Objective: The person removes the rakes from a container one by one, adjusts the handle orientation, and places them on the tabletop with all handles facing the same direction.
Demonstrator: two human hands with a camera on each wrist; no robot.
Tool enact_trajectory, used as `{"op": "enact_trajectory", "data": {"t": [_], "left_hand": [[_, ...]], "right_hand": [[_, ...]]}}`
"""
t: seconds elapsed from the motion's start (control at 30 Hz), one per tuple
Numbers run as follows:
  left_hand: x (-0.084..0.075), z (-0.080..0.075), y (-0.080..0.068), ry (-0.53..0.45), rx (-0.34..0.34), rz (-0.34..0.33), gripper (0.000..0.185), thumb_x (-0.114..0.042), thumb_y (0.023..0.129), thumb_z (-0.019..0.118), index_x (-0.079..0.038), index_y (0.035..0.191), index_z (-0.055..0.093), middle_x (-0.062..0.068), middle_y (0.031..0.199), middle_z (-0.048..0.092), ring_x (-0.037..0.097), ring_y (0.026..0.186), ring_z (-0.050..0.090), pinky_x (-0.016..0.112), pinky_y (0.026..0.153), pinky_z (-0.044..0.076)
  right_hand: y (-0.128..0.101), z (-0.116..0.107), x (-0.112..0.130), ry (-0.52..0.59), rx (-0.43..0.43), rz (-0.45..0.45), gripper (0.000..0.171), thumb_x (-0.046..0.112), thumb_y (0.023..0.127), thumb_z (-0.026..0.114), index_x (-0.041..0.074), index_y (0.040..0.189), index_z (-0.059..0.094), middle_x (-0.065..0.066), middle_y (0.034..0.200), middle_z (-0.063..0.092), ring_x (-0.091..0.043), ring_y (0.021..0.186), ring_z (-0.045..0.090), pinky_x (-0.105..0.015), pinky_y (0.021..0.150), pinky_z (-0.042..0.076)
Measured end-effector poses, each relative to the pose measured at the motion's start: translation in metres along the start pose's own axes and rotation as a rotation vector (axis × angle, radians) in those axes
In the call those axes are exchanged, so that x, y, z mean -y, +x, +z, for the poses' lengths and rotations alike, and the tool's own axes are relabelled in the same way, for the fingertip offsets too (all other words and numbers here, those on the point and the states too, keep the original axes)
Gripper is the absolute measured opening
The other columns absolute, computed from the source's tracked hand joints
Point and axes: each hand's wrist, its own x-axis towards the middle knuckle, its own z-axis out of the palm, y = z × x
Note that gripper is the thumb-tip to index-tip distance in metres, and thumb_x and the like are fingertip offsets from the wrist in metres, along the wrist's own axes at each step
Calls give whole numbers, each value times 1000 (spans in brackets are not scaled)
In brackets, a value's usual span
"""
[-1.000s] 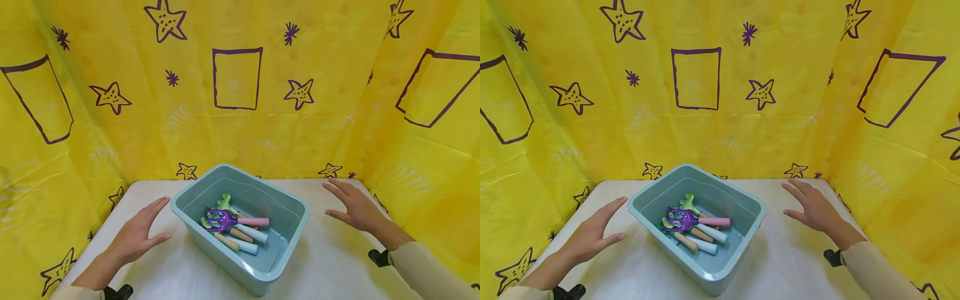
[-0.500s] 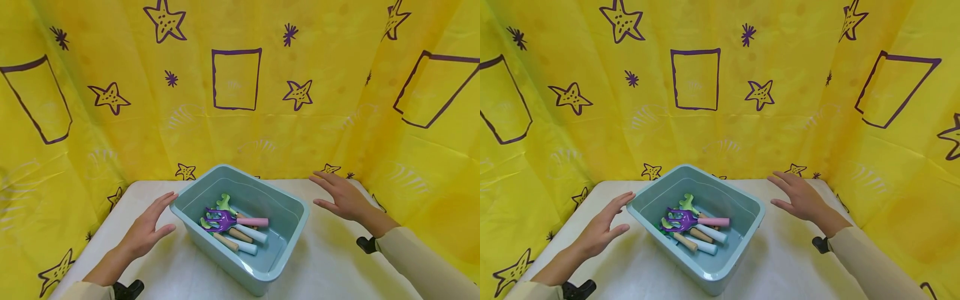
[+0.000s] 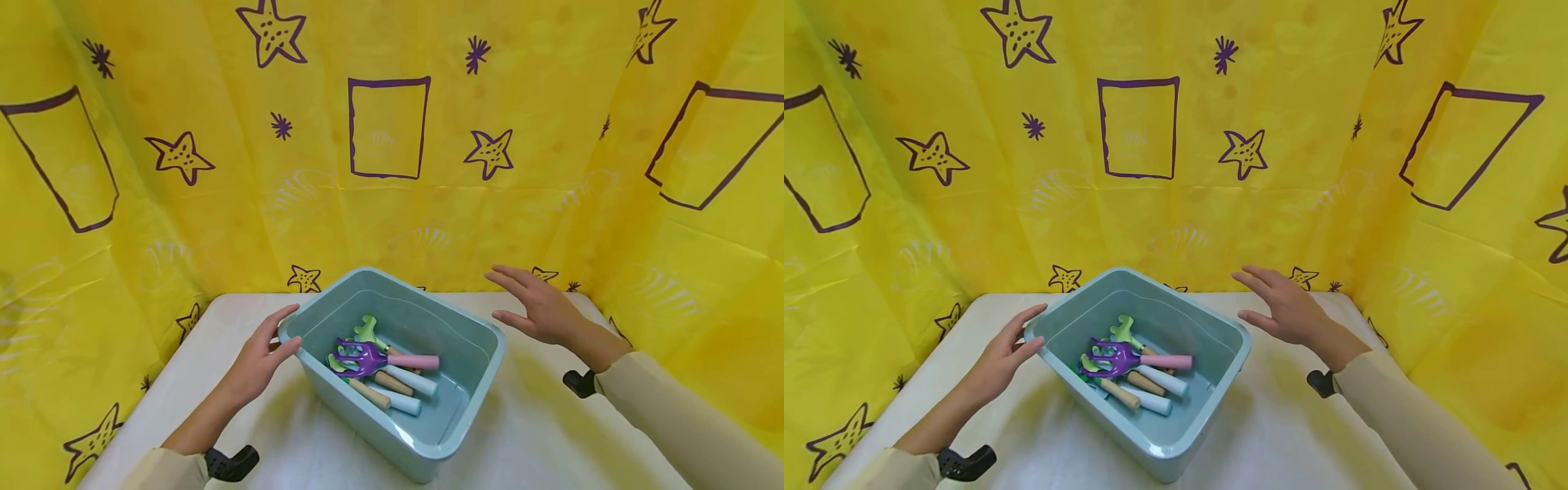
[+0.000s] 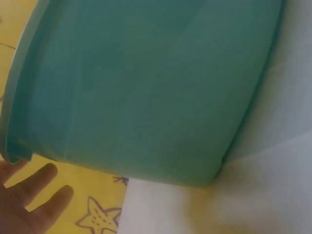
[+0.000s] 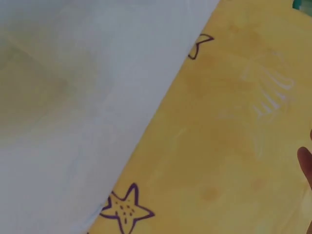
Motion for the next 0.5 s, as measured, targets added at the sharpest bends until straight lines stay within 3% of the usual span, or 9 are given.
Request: {"op": "enact_trajectory", "data": {"t": [0.27, 0.5], "left_hand": [[0, 9, 8, -107, -15, -104, 54, -29, 99, 55, -16, 148, 37, 19, 147, 38, 44, 127, 43, 59, 98, 39], [9, 20, 9, -214, -52, -118, 54, -26, 99, 55, -17, 148, 35, 19, 147, 37, 44, 126, 45, 58, 96, 42]], "right_hand": [[25, -4, 22, 177, 54, 74, 67, 33, 87, 72, 20, 146, 43, -9, 147, 42, -32, 120, 52, -57, 91, 47], [45, -5, 36, 319, 99, 96, 63, 35, 91, 68, 22, 147, 42, -6, 145, 44, -25, 111, 57, -52, 88, 50]]}}
